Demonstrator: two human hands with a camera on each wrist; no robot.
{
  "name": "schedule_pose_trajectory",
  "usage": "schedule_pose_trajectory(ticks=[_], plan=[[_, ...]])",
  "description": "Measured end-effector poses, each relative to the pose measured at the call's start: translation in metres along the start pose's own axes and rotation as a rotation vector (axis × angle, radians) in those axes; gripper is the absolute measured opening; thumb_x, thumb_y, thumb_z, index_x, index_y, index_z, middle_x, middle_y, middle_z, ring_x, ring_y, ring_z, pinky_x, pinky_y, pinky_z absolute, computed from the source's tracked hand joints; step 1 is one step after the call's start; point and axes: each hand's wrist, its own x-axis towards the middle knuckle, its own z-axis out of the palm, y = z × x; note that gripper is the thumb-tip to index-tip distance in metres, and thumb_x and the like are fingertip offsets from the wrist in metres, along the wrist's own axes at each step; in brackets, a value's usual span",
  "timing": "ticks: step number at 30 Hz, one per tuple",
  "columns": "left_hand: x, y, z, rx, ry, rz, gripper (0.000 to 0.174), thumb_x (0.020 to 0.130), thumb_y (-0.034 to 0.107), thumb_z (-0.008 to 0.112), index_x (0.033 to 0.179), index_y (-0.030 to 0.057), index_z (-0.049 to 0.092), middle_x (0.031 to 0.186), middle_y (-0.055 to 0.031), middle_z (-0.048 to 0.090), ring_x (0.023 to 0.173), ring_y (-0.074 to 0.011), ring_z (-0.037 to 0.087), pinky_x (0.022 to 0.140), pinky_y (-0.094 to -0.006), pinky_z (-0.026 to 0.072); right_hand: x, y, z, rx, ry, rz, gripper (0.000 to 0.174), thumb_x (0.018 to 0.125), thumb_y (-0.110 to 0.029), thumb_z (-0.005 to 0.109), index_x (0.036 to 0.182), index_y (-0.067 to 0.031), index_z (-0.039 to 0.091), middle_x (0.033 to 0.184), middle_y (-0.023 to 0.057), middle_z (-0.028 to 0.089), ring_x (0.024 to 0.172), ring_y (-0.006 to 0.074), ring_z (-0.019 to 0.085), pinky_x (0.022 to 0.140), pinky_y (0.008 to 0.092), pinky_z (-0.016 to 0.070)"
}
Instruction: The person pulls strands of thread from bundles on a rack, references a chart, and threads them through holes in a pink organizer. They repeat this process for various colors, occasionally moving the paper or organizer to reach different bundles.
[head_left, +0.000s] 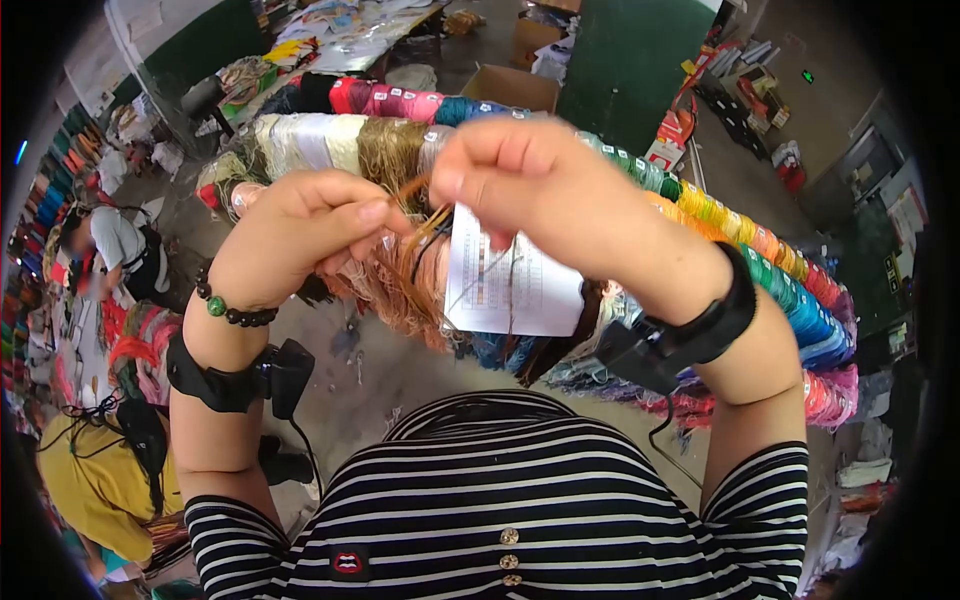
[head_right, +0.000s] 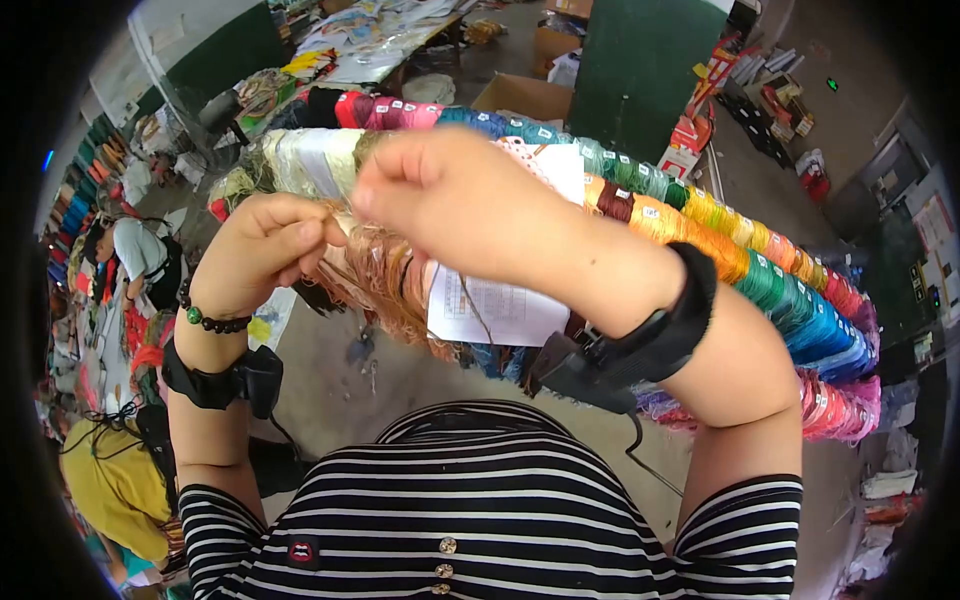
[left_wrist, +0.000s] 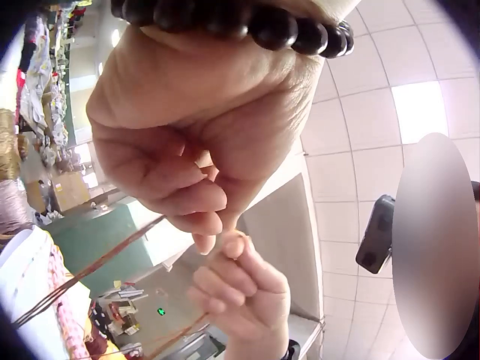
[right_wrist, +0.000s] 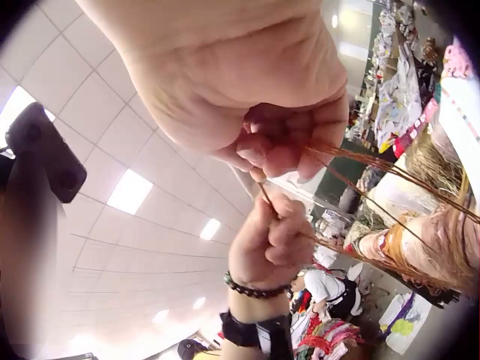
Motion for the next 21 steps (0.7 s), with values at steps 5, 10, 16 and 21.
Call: schedule_pose_trajectory(ticks=[5, 10, 16, 21], plan=[[-0.011, -0.081, -0.017, -0.218, 0.052, 0.104, 0.025, 0.095, 0.024, 0.057, 0.100, 0.0015, 0.068, 0.067, 0.0038, 0.054, 0.054, -0.0043, 0.046, 0.052, -0.0174, 0.0377, 0.004, -0.062, -0.024, -0.443, 0.203, -0.310, 0.019, 0.086, -0.020, 0.062, 0.087, -0.0023, 0.069, 0.061, -0.0011, 0.059, 0.052, 0.0072, 0.052, 0.051, 0.0240, 0.0420], [-0.013, -0.149, -0.007, -0.336, 0.130, -0.042, 0.021, 0.095, 0.018, 0.057, 0.101, 0.0015, 0.068, 0.072, 0.0032, 0.059, 0.060, -0.0041, 0.051, 0.055, -0.0170, 0.0394, -0.022, -0.081, -0.081, -0.465, 0.474, -0.249, 0.020, 0.086, -0.021, 0.062, 0.090, -0.0029, 0.069, 0.067, -0.0011, 0.061, 0.057, 0.0068, 0.053, 0.054, 0.0233, 0.0424], [0.005, -0.178, 0.013, -0.298, 0.065, -0.090, 0.021, 0.095, 0.017, 0.057, 0.102, 0.0008, 0.068, 0.076, 0.0025, 0.061, 0.063, -0.0039, 0.053, 0.058, -0.0177, 0.0423, -0.118, -0.074, -0.190, -0.584, 0.840, 0.035, 0.020, 0.088, -0.022, 0.063, 0.094, -0.0037, 0.069, 0.074, -0.0010, 0.062, 0.062, 0.0063, 0.054, 0.059, 0.0224, 0.0428], [0.039, -0.171, 0.042, -0.216, -0.100, -0.104, 0.023, 0.098, 0.017, 0.052, 0.103, -0.0003, 0.067, 0.084, -0.0004, 0.064, 0.066, -0.0058, 0.056, 0.059, -0.0203, 0.0469, -0.194, -0.071, -0.244, -0.655, 1.063, 0.275, 0.021, 0.088, -0.023, 0.063, 0.097, -0.0044, 0.069, 0.080, -0.0009, 0.064, 0.066, 0.0059, 0.055, 0.062, 0.0217, 0.0432]])
